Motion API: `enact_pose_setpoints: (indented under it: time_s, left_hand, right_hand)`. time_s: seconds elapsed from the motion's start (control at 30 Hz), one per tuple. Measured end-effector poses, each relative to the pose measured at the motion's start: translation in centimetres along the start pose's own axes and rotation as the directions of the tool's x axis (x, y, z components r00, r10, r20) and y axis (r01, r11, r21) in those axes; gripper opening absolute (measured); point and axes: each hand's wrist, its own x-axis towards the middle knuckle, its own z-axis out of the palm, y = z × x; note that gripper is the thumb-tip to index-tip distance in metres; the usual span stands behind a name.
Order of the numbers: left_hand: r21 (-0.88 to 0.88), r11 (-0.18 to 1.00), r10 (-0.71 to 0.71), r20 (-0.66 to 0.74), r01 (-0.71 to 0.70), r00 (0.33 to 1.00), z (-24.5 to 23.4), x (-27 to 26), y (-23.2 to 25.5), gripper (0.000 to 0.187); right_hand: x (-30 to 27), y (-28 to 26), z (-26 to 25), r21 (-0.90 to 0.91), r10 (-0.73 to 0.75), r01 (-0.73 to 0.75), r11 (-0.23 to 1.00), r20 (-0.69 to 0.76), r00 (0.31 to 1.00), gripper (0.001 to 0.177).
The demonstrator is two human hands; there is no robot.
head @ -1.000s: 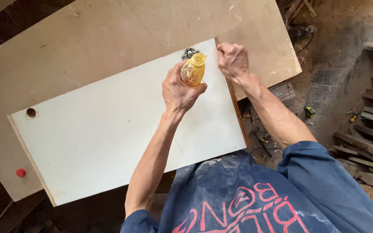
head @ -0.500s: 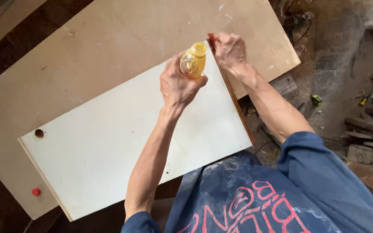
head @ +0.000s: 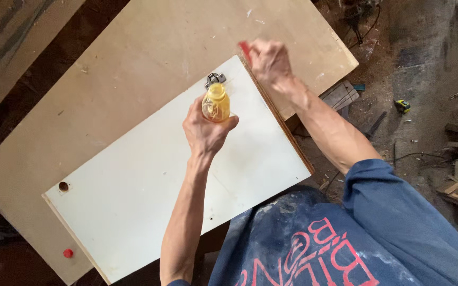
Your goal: The person applies a yellow liquid from a bottle onto the edges of a white rectangular board using a red cloth. They repeatedly pour the liquid onto the cloth and rub it along the board's edges, occasionally repositioning the board to access different sides.
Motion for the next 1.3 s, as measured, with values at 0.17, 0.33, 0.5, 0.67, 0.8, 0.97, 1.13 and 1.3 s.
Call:
enact_pose_setpoints:
  time_s: [0.17,0.33,0.5,0.67,0.8,0.97,1.13,1.3]
  left_hand:
    - [-0.028,0.996,-0.086,0.036,0.087,0.996,0.1,-1.5,-0.3,0.075]
    - [-0.034,0.994,-0.102,0.047,0.104,0.994,0.6,-2.3,-0.6,0.075]
    - [-0.067,0.99,-0.123,0.062,0.127,0.99,0.8,-3.2,-1.1,0.076]
    - [-0.07,0.99,-0.116,0.077,0.122,0.99,0.8,-3.7,-1.5,0.075]
    - [-0.085,0.992,-0.083,0.098,0.091,0.992,0.4,-4.1,-2.2,0.074]
    - [-0.049,0.998,-0.034,0.12,0.04,0.992,0.2,-3.8,-2.3,0.074]
    - [-0.031,0.998,-0.042,0.141,0.047,0.989,-0.1,-4.0,-2.3,0.075]
    - [-0.017,1.0,-0.024,0.125,0.026,0.992,0.2,-4.7,-2.2,0.075]
  right_hand:
    - [-0.6,-0.4,-0.6,-0.07,0.02,-0.016,0.997,0.052,0.998,0.032]
    - [-1.7,-0.3,-0.2,0.032,-0.078,0.078,0.996,0.001,0.997,0.023]
    - [-1.9,1.5,-1.5,-0.061,-0.004,-0.004,0.998,-0.131,0.991,0.024]
    - [-3.4,-1.5,0.2,-0.221,0.026,-0.011,0.975,0.061,0.998,0.037]
    - [-3.1,-2.4,-0.1,-0.039,-0.072,0.072,0.997,0.01,0.997,0.035]
    - [0.0,-1.3,1.1,-0.176,0.092,-0.079,0.981,0.064,0.994,0.034]
    - [0.8,-1.8,1.8,-0.076,0.018,-0.016,0.997,0.026,0.999,0.031]
    - [-0.1,-2.3,-0.5,-0.154,0.012,0.009,0.988,0.136,0.991,0.038]
